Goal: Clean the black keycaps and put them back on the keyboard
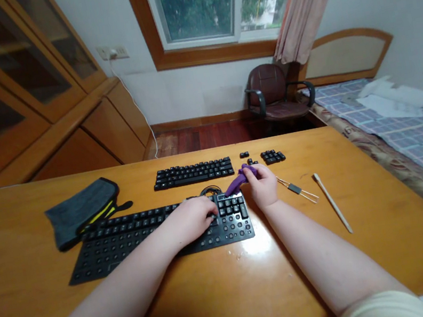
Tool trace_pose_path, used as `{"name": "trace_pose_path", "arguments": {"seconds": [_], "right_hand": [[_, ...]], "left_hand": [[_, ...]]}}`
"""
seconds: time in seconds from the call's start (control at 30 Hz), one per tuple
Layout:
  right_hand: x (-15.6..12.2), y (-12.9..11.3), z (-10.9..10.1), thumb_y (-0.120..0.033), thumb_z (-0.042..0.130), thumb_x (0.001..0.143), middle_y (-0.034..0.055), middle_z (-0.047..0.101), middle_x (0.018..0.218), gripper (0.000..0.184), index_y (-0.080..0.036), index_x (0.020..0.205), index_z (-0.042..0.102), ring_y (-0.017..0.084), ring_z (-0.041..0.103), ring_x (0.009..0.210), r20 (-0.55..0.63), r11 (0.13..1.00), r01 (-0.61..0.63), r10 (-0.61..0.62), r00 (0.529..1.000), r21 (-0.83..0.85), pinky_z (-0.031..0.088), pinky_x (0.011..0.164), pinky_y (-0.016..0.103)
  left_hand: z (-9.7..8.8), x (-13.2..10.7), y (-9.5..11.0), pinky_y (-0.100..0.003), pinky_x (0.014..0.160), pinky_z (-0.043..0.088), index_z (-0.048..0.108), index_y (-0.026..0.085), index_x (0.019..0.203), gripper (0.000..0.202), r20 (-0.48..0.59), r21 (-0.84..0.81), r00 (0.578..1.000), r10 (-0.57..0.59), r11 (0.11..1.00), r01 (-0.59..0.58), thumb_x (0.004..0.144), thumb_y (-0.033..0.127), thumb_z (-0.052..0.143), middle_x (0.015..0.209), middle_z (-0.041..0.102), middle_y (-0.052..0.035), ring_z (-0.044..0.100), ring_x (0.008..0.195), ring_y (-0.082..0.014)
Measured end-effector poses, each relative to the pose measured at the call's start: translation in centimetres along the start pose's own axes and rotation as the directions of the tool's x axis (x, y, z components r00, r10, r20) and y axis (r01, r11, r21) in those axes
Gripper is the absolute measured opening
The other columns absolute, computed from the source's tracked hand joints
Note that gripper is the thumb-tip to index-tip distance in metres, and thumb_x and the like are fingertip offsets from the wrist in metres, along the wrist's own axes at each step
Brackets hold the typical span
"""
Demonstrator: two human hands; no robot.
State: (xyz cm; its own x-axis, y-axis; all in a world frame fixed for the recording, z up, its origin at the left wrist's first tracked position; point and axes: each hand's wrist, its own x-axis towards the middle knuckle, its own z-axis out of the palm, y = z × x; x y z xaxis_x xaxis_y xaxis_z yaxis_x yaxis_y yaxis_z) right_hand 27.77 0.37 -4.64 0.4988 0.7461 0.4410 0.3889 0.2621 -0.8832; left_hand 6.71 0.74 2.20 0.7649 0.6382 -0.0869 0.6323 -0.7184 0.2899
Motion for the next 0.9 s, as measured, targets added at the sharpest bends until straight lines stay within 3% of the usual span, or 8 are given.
{"name": "trace_pose_path", "arguments": {"seconds": [0.67,0.9], "right_hand": [[0.0,-0.1,-0.1,-0.035,0.057,0.077,0.0053,0.065,0.077,0.020,-0.016,0.076,0.064,0.018,0.060,0.074,0.052,1.000,0.015,-0.015,0.999,-0.016,0.047,0.073,0.033],[-0.1,-0.1,0.1,-0.037,0.057,0.077,0.0044,0.064,0.074,0.022,-0.016,0.074,0.064,0.018,0.059,0.072,0.047,0.999,0.024,-0.022,0.999,-0.029,0.047,0.072,0.034]], "left_hand": [[1.0,0.0,0.3,-0.033,0.071,0.048,0.065,0.020,0.083,0.021,-0.040,0.093,0.997,-0.073,0.993,0.076,0.075,0.010,0.048,0.082,0.064,-0.0058,0.061,0.079,-0.0227],[0.5,-1.2,3.2,-0.035,0.067,0.047,0.067,0.012,0.080,0.022,0.014,0.239,0.991,-0.136,0.962,0.129,0.079,0.009,0.045,0.082,0.062,-0.0119,0.057,0.083,-0.0257]]}}
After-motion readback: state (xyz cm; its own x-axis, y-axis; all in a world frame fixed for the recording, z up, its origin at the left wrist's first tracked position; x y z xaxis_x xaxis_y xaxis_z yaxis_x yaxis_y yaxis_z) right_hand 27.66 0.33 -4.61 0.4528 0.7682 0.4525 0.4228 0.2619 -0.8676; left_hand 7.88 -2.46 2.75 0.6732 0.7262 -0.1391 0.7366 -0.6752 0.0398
